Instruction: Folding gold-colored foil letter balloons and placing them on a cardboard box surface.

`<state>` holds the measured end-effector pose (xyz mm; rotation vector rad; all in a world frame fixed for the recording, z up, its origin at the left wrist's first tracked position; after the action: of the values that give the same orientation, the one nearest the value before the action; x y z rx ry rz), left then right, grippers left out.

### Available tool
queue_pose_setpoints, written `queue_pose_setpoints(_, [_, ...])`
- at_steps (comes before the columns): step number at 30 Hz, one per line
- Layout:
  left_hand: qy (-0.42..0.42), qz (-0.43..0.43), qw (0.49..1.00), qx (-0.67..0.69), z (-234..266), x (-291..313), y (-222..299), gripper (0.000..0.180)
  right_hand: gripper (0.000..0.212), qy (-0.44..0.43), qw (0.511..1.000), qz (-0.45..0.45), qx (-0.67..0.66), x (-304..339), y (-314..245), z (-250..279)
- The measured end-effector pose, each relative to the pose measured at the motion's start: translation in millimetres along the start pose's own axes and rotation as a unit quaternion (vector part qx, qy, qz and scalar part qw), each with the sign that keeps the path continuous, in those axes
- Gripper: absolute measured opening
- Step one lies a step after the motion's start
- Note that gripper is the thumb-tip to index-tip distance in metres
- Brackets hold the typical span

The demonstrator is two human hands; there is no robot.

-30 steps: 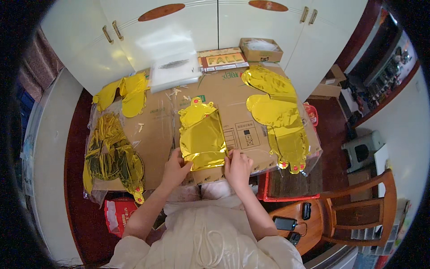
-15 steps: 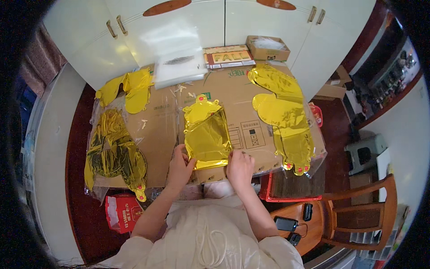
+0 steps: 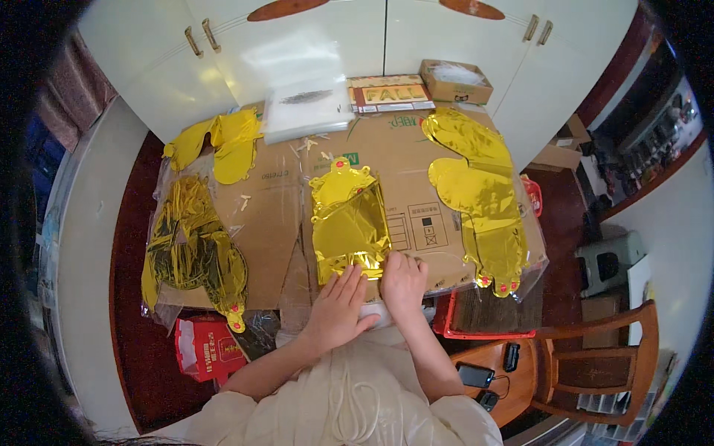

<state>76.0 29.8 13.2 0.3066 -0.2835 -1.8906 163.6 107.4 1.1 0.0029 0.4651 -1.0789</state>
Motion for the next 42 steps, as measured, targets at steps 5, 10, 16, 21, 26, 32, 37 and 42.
queue_pose_setpoints(5, [-0.040,0.019,0.998,-0.046,-19.3,1.4,-7.6,0.090,0.006,-0.026,1.000,-0.003,0.007,-0.2,0.7,-2.6])
queue_pose_setpoints(10, [-0.042,0.018,0.997,-0.056,-25.7,2.3,-10.8,0.092,0.007,-0.038,0.999,-0.007,0.003,-3.3,-0.4,0.2])
queue_pose_setpoints(16, [-0.050,0.023,0.997,-0.058,-26.6,1.4,-11.8,0.092,0.007,-0.043,0.999,-0.006,-0.016,-1.5,4.4,-4.0])
queue_pose_setpoints(21, [-0.052,0.030,0.996,-0.060,-27.8,0.4,-11.7,0.093,0.019,-0.061,0.987,-0.048,-0.144,-0.6,27.2,-0.9])
queue_pose_setpoints(26, [-0.057,0.036,0.996,-0.065,-26.3,0.0,-11.2,0.091,0.031,-0.125,0.944,-0.084,-0.294,10.3,48.9,-3.9])
queue_pose_setpoints(32, [-0.045,0.024,0.996,-0.068,-27.7,-0.2,-10.4,0.089,0.031,-0.112,0.967,-0.087,-0.214,9.2,41.1,0.5])
queue_pose_setpoints(37, [-0.053,0.026,0.996,-0.068,-30.6,-1.3,-11.3,0.087,0.028,-0.090,0.984,-0.061,-0.142,7.0,37.1,2.7])
queue_pose_setpoints(42, [-0.055,0.025,0.997,-0.057,-32.1,-0.6,-12.6,0.088,0.024,-0.086,0.993,-0.035,-0.079,8.1,40.1,19.7])
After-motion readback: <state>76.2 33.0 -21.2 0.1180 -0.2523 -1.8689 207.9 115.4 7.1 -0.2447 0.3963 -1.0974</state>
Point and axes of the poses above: each hand's wrist, its own x-axis away from the middle knuckle, its own z-axis out of the back of the hand, y = z × x, the point moved 9 cm from there along -x, towards the middle knuckle, and after that the axes turned 9 degrees about -y, right-handed, at the moved point
